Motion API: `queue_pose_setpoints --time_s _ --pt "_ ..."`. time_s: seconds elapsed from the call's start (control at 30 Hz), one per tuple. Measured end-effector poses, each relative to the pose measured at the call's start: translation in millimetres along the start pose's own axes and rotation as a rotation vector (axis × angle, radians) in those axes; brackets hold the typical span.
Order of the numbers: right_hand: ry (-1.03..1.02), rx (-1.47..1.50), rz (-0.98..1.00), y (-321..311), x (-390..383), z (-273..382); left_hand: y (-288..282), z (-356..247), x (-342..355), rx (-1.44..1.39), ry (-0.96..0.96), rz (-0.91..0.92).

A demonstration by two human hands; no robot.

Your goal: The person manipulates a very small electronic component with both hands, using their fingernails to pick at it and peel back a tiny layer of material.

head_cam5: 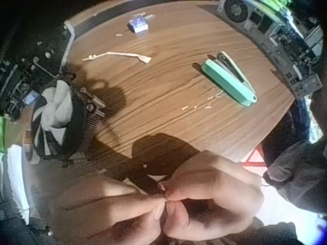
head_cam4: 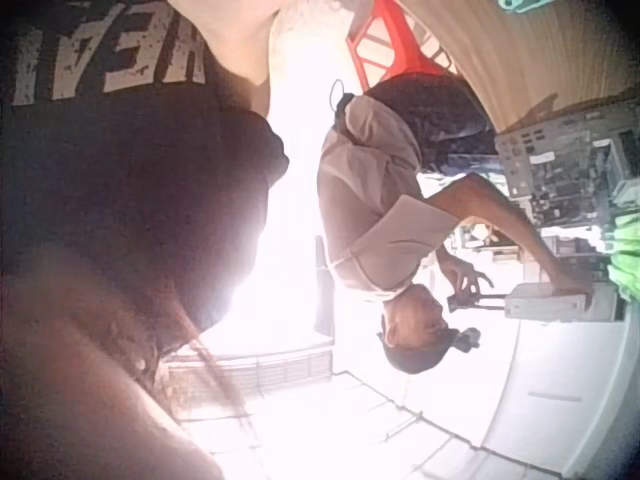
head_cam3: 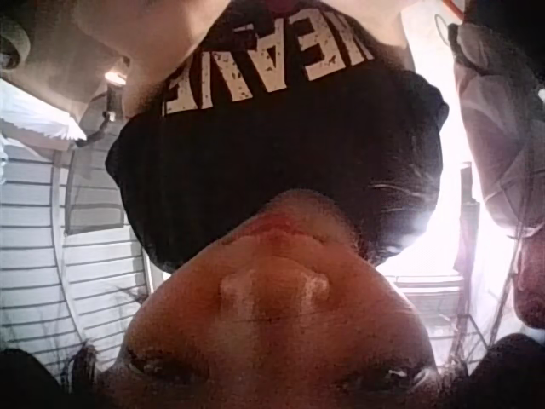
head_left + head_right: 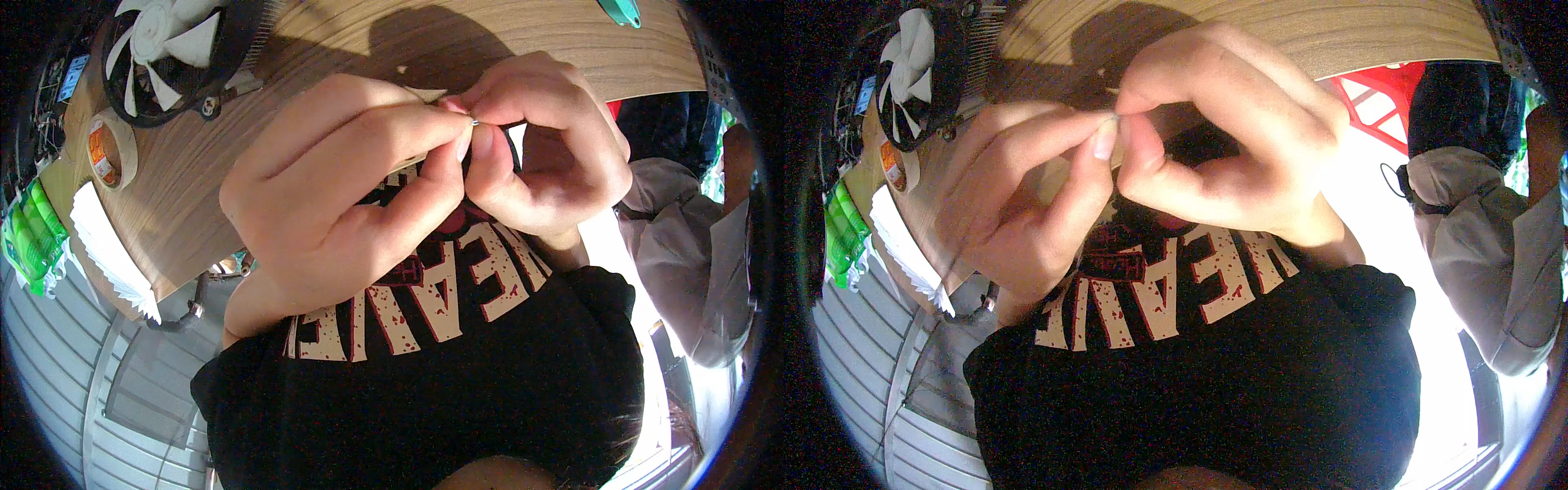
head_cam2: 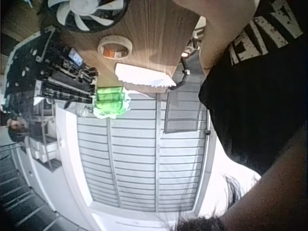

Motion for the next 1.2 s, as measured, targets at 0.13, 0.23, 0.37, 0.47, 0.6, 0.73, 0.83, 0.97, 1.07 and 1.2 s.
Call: queue_pose_setpoints --time_s 0.13,0.23,0.37,0.47,0.6,0.73,0.83,0.97,1.07,1.2 --pt "-0.085 -0.026 -0.005 0.0 0.5 4.0 -0.2 4.6 -4.3 -0.064 -0.051 -0.079" --pt "-0.054 -0.005 -0.008 -0.7 0.2 3.3 -0.4 4.9 -4.4 -0.076 -0.061 -0.086" --pt "-0.054 -0.010 0.015 -1.1 -0.4 2.7 -0.4 2.9 -3.4 -0.052 -0.048 -0.089" --pt "-0.044 0.017 0.018 -1.0 -0.5 3.3 -1.0 2.4 -3.5 -0.042 -0.051 -0.086" --pt "0.065 0.043 0.038 -0.2 -1.1 0.6 -2.6 3.9 -4.4 -0.057 -0.092 -0.109" --pt "0.098 0.087 0.026 -0.4 -2.5 -2.1 -4.7 5.9 -5.2 -0.069 -0.151 -0.141" --pt "0.116 0.093 0.015 -0.2 -2.6 -2.6 -5.5 5.9 -5.5 -0.058 -0.151 -0.153" --pt "0.133 0.093 0.011 -0.2 -2.4 -3.2 -5.3 5.8 -5.2 -0.056 -0.160 -0.149" --pt "0.133 0.077 0.027 0.6 -1.9 -2.7 -4.5 6.5 -5.6 -0.066 -0.157 -0.142" --pt "0.116 0.084 0.006 -0.2 -2.6 -3.3 -3.9 6.1 -4.3 -0.050 -0.114 -0.125"
Point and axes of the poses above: each hand's wrist, its own x-axis towards the middle knuckle, its own y-axis out of the palm, z = x × y, the point moved 8 cm from there along x, towards the middle knuckle, and after that the axes turned 8 degrees about y, right-handed, at the moved point
